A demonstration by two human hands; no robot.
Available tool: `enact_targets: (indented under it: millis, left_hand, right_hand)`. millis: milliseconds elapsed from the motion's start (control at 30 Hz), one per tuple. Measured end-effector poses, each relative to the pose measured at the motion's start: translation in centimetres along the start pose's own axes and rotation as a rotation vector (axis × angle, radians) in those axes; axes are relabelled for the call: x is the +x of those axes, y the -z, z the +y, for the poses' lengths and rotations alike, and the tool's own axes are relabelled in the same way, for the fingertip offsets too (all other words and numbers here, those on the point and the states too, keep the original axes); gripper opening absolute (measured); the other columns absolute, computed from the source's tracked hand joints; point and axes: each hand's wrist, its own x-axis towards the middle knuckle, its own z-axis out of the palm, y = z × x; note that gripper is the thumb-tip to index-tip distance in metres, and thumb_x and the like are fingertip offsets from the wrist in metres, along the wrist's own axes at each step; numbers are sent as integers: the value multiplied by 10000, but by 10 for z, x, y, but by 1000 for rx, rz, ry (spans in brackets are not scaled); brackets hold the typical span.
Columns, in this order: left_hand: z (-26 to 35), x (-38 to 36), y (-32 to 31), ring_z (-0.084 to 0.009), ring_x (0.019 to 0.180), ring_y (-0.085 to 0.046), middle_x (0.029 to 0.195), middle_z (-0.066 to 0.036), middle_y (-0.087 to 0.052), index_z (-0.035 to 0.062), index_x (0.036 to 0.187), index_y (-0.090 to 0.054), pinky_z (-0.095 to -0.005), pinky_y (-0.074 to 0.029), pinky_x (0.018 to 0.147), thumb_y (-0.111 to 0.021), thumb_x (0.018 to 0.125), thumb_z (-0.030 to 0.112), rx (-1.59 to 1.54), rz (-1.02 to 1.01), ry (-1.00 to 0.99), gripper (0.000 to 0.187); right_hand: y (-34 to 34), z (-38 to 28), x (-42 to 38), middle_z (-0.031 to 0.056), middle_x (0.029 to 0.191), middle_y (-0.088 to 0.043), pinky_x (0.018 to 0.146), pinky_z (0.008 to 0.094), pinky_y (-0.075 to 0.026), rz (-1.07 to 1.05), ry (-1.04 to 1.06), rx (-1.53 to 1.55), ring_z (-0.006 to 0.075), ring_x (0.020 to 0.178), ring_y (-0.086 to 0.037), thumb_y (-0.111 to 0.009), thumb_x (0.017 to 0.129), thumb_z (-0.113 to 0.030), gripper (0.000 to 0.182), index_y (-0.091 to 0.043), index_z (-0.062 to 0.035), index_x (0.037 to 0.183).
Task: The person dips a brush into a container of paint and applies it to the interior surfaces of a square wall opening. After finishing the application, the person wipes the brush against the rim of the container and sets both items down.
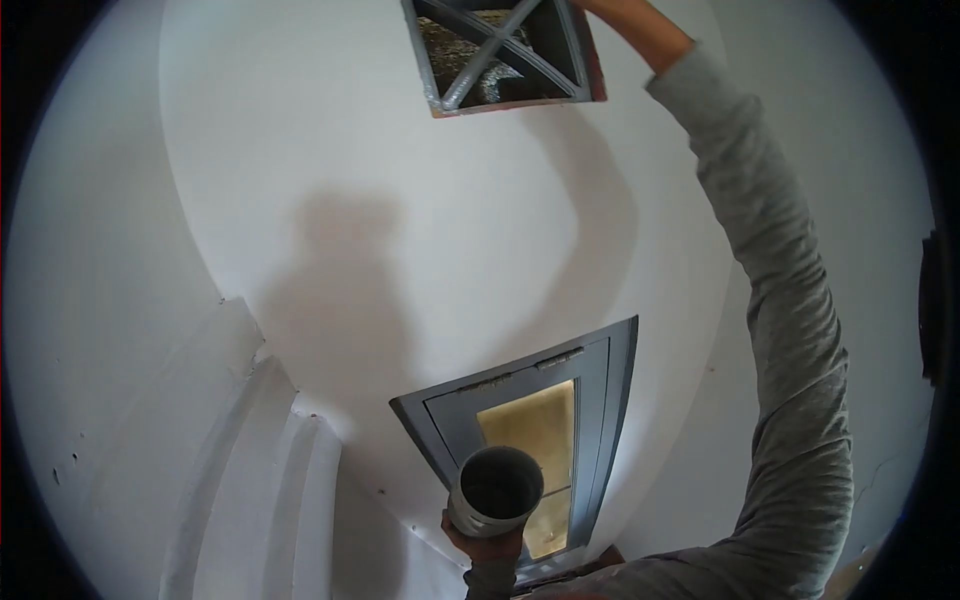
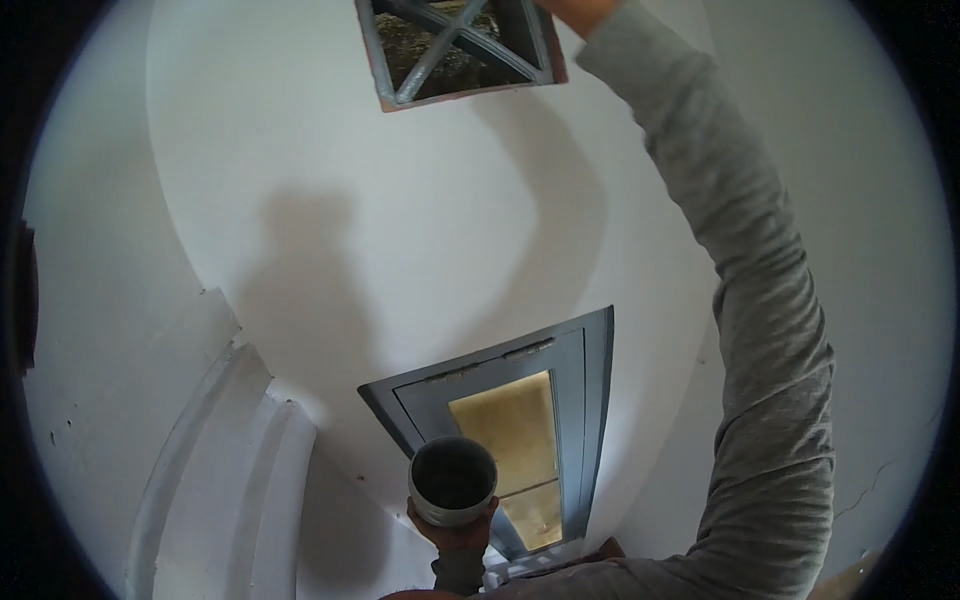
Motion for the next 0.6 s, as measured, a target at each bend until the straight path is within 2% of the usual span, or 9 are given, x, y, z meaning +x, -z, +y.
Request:
enact_targets:
  millis: [67,100,167,233,300,400,433,533,600]
  left_hand:
    - [2,-1,-1,-311,1289,-540,1383,-10,-581,315,1338,-582,-565,-502,852,-466,835,745,150,44,-120,672]
    - [-3,-5,-6,-311,1291,-537,1389,-15,-577,309,1341,-581,-565,-499,870,-467,838,743,456,102,-297,675]
    - [2,-8,-11,-310,1304,-524,1412,-34,-563,301,1351,-581,-560,-480,925,-452,853,738,162,34,-86,675]
    - [3,-3,-10,-309,1318,-512,1427,-44,-555,299,1358,-580,-562,-464,962,-437,867,733,-31,-17,77,672]
    - [-3,0,-5,-307,1295,-525,1424,-41,-562,311,1365,-577,-567,-468,915,-421,865,743,-78,-25,104,679]
    - [-8,3,-4,-306,1270,-541,1419,-37,-569,326,1370,-575,-571,-472,863,-411,858,760,-108,-29,130,691]
    - [-9,4,-4,-305,1264,-545,1417,-36,-570,330,1371,-574,-572,-473,852,-410,855,765,-104,-26,136,695]
    - [-11,2,0,-307,1257,-552,1414,-36,-570,338,1372,-572,-576,-474,838,-409,847,776,-50,13,142,704]
    - [-11,1,-3,-310,1254,-554,1412,-35,-570,339,1375,-569,-575,-474,834,-408,847,774,-47,27,124,703]
  right_hand:
    - [13,-14,-6,72,671,-634,588,354,-510,80,-32,-185,115,649,-597,-731,844,-57,204,-560,11,756]
    - [5,-4,-6,66,659,-612,573,342,-501,121,50,-157,112,640,-585,-734,843,-59,212,-554,5,750]
    - [-14,27,-13,54,634,-567,544,319,-482,191,195,-104,106,622,-560,-740,840,-63,228,-543,-9,739]
    - [-16,36,-16,46,625,-550,529,300,-468,144,55,-125,104,599,-535,-737,842,-62,236,-533,-8,737]
    - [-11,31,-14,31,628,-557,523,301,-463,156,34,-21,114,579,-514,-720,861,-64,242,-519,-9,737]
    - [-9,-4,-24,34,629,-563,522,308,-470,73,128,-89,111,571,-517,-710,883,-90,255,-515,-11,739]
    - [-20,-5,-32,70,623,-581,500,330,-473,-3,106,-214,139,532,-551,-686,909,-141,216,-536,-34,797]
    - [-55,42,-39,102,626,-594,478,355,-464,-239,562,-509,186,506,-583,-662,938,-203,204,-545,-53,867]
    - [-63,52,-55,86,795,-692,560,347,-524,-318,589,-669,216,664,-689,-694,906,-125,157,-566,-97,993]
